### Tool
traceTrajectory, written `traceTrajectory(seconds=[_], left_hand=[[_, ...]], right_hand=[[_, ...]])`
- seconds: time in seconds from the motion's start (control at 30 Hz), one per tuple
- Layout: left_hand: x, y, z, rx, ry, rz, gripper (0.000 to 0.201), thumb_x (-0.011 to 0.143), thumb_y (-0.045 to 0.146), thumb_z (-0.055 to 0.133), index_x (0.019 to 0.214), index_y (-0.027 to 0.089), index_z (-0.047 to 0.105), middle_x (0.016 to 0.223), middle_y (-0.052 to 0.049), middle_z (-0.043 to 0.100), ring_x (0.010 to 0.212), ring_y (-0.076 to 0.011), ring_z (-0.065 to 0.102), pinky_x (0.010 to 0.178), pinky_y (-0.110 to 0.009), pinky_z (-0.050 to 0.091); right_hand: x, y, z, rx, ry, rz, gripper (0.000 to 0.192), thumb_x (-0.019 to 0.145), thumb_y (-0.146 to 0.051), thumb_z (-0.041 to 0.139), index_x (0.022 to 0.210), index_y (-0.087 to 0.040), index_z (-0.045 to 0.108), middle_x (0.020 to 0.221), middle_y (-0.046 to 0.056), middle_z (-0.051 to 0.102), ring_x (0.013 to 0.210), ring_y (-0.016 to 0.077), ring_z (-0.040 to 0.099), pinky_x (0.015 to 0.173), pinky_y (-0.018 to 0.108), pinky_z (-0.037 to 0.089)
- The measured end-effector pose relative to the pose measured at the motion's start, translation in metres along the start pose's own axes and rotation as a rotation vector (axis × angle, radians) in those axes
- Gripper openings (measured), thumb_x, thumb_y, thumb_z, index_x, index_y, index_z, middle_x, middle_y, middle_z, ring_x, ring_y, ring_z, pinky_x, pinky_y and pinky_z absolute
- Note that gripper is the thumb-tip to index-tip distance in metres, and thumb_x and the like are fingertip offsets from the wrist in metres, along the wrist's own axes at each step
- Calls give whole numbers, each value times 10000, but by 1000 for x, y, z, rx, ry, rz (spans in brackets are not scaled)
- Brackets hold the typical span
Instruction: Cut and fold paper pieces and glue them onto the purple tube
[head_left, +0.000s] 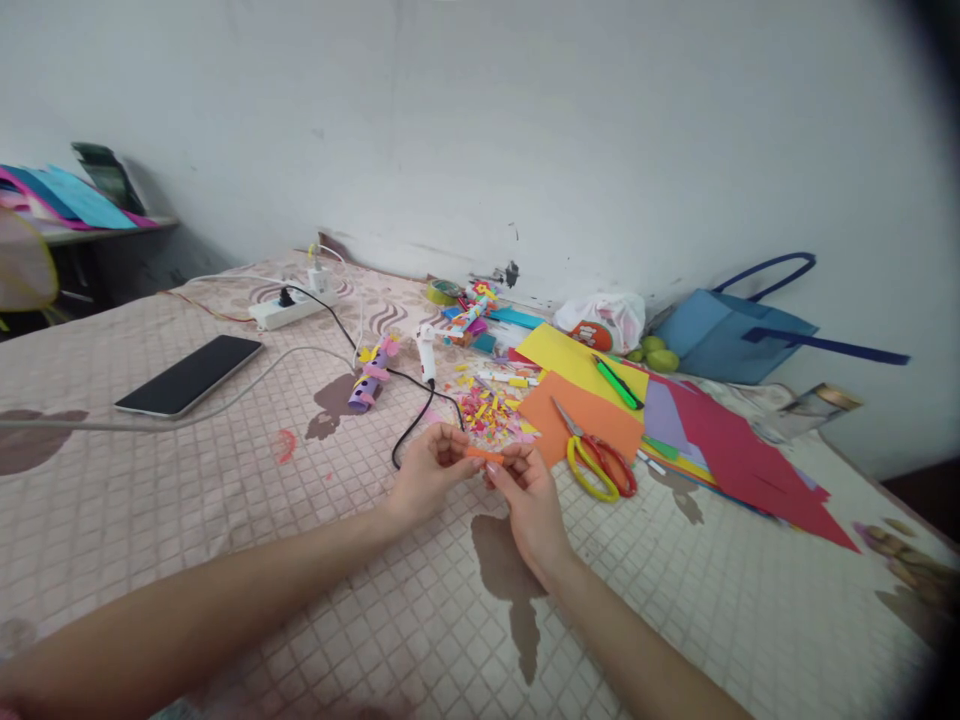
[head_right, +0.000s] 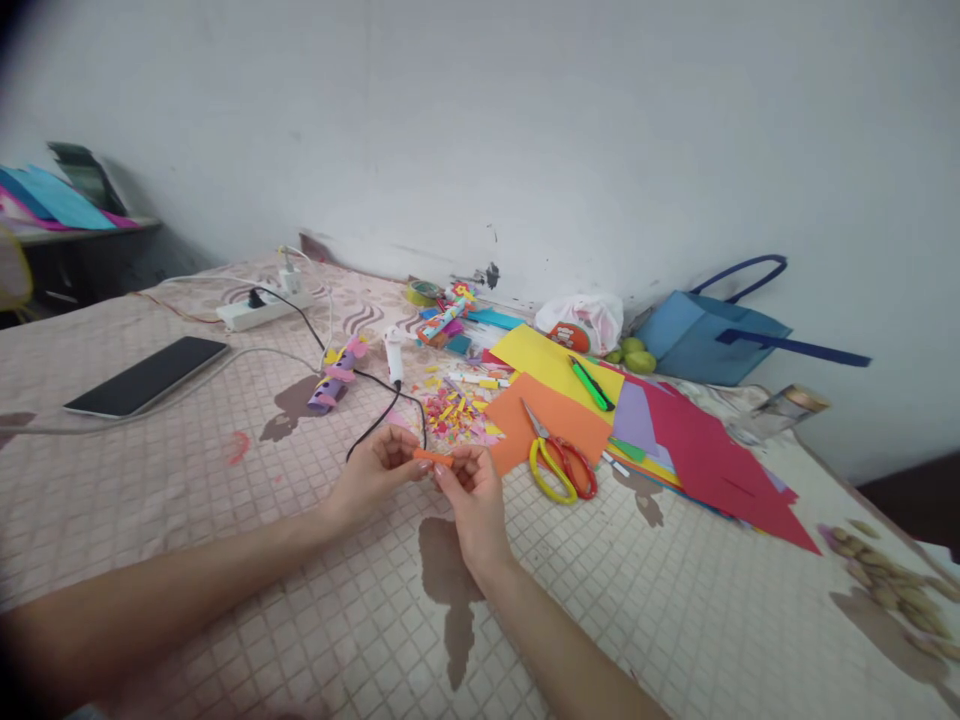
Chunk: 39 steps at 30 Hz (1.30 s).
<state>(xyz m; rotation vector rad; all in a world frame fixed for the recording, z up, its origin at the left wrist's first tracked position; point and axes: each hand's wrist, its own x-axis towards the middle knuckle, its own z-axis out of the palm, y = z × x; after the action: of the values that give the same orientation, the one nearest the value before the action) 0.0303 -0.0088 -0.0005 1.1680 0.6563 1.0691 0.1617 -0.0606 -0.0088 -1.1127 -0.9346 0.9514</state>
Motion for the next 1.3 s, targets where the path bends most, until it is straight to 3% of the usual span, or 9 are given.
traceTrajectory(seconds=[0.13, 0.27, 0.43, 0.63, 1.0, 1.17, 1.3], left_hand=[[0, 0, 0, -14, -10, -12, 377, 636, 229, 744, 894, 148, 482, 681, 16, 613, 617, -107, 598, 614, -242, 458], [-1, 4, -1, -21, 4, -34, 377, 614, 240, 756, 867, 143, 494, 656, 22, 606, 595, -100, 585, 602, -235, 455], [-1, 6, 0, 8, 14, -46, 358, 610, 236, 754, 859, 137, 517, 670, 15, 608, 616, -99, 574, 606, -228, 448], [-1, 2, 1, 87, -103, -135, 279, 666, 347, 699, 713, 118, 548, 629, 3, 582, 566, -90, 532, 558, -222, 421], [-1, 5, 0, 124, -58, -182, 276, 665, 341, 694, 689, 118, 533, 602, 12, 579, 536, -74, 512, 536, -203, 406], [-1, 1, -1, 165, -152, -210, 274, 672, 350, 683, 718, 111, 557, 606, 0, 595, 547, -94, 545, 546, -222, 426], [-1, 2, 0, 176, -163, -233, 262, 680, 353, 667, 693, 119, 549, 564, 9, 587, 520, -96, 545, 528, -222, 425]], right_hand=[[0, -2, 0, 24, -21, 24, 296, 719, -249, 657, 968, -229, 499, 755, -20, 602, 669, 125, 551, 651, 268, 439], [1, -4, 0, 18, -76, 55, 221, 715, -301, 664, 880, -204, 553, 765, -7, 591, 652, 121, 538, 614, 258, 442], [0, -6, -2, -95, -113, 41, 180, 764, -335, 628, 708, -177, 562, 631, -28, 536, 563, 96, 474, 555, 231, 399], [0, -6, -5, -174, -91, 17, 201, 765, -338, 626, 672, -178, 548, 598, -34, 530, 542, 97, 459, 535, 231, 373], [1, -11, -6, -186, -103, 21, 214, 803, -355, 577, 688, -177, 550, 579, -42, 504, 524, 93, 447, 536, 228, 363], [1, -11, -7, -204, -104, 10, 226, 807, -354, 573, 666, -180, 547, 568, -45, 502, 505, 88, 433, 512, 220, 351], [1, -8, -8, -190, -109, 18, 254, 828, -389, 537, 675, -186, 549, 576, -36, 519, 504, 99, 453, 509, 231, 365]])
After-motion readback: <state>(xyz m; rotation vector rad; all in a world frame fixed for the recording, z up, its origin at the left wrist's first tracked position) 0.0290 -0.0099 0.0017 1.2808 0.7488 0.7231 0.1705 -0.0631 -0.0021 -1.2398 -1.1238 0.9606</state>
